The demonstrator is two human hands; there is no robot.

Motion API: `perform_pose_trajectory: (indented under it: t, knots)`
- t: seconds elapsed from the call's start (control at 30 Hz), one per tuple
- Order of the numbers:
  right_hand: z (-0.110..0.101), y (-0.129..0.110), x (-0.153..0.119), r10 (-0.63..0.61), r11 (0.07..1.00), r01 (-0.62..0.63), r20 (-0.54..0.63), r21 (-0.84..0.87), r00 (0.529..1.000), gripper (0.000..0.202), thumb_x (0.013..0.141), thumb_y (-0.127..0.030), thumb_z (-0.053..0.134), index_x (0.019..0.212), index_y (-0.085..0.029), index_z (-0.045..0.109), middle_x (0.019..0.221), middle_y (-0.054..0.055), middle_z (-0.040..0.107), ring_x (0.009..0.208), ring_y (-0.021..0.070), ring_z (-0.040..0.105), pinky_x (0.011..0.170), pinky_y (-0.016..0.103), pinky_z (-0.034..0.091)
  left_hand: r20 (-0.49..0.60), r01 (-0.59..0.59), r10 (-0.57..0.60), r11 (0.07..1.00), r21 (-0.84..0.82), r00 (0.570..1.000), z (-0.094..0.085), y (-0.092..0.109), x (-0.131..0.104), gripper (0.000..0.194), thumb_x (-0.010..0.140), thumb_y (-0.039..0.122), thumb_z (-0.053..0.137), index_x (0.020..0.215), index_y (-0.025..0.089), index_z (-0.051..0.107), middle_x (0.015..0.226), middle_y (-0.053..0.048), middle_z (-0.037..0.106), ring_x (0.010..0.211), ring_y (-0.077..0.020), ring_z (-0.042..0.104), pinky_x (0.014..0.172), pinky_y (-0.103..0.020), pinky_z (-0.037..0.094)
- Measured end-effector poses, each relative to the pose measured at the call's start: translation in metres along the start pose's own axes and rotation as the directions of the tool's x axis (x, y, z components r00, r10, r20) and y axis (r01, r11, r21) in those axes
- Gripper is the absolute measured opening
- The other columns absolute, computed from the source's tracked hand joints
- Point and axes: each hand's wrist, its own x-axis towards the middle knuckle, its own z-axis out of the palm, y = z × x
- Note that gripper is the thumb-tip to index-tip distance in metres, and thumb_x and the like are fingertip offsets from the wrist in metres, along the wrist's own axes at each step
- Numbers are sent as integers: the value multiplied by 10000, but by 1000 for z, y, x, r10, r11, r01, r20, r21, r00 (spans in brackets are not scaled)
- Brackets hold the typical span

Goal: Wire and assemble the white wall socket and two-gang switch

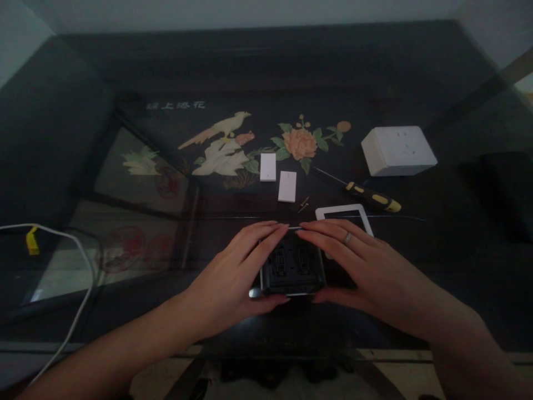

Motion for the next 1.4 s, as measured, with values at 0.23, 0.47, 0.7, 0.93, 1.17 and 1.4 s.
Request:
perform_pose_trajectory:
  t: [0.23,0.47,0.7,0.93,1.17,1.4]
  knots:
    - [0,0,0,-10,1000,10,-16,-12,1000,806,673,-350,872,1330,-104,474,1312,158,635,1207,332,590,1011,495,551,-3,8,-8,1000,5,1000,0,-2,0,936,780,342,797,1514,198,235,1444,-182,446,1350,-320,466,1139,-494,436]
    - [3,1,1,-23,999,22,-41,-37,999,811,647,-369,887,1310,-103,501,1294,148,650,1195,323,600,1009,474,558,-3,-3,3,999,34,1000,-1,-2,1,950,775,390,799,1512,165,243,1448,-180,453,1345,-288,474,1153,-436,423]
    - [2,2,-1,-35,999,34,-47,-25,998,778,672,-375,872,1309,-113,512,1292,143,652,1194,321,602,1009,471,558,-3,-2,2,998,56,1000,-3,-1,1,952,768,408,802,1506,152,258,1429,-183,470,1318,-290,505,1133,-427,448]
    - [3,4,-2,-8,1000,8,-32,15,999,781,696,-381,854,1336,-130,483,1314,144,626,1225,322,578,998,475,564,1,-8,8,999,51,1000,-1,-4,1,952,769,438,796,1508,174,256,1445,-178,465,1329,-299,494,1124,-446,457]
    - [3,4,-3,50,991,-50,5,126,999,757,736,-344,830,1353,-148,438,1327,134,599,1275,284,533,1063,457,517,-21,-12,13,998,55,1000,0,-6,1,967,745,458,813,1497,184,271,1440,-179,473,1317,-301,505,1102,-450,477]
    - [2,4,-3,83,981,-86,29,173,996,729,750,-325,819,1346,-174,428,1343,126,599,1295,284,528,1056,463,520,-24,-23,24,998,62,999,3,-6,2,949,751,470,805,1488,169,287,1441,-183,471,1320,-299,498,1105,-451,472]
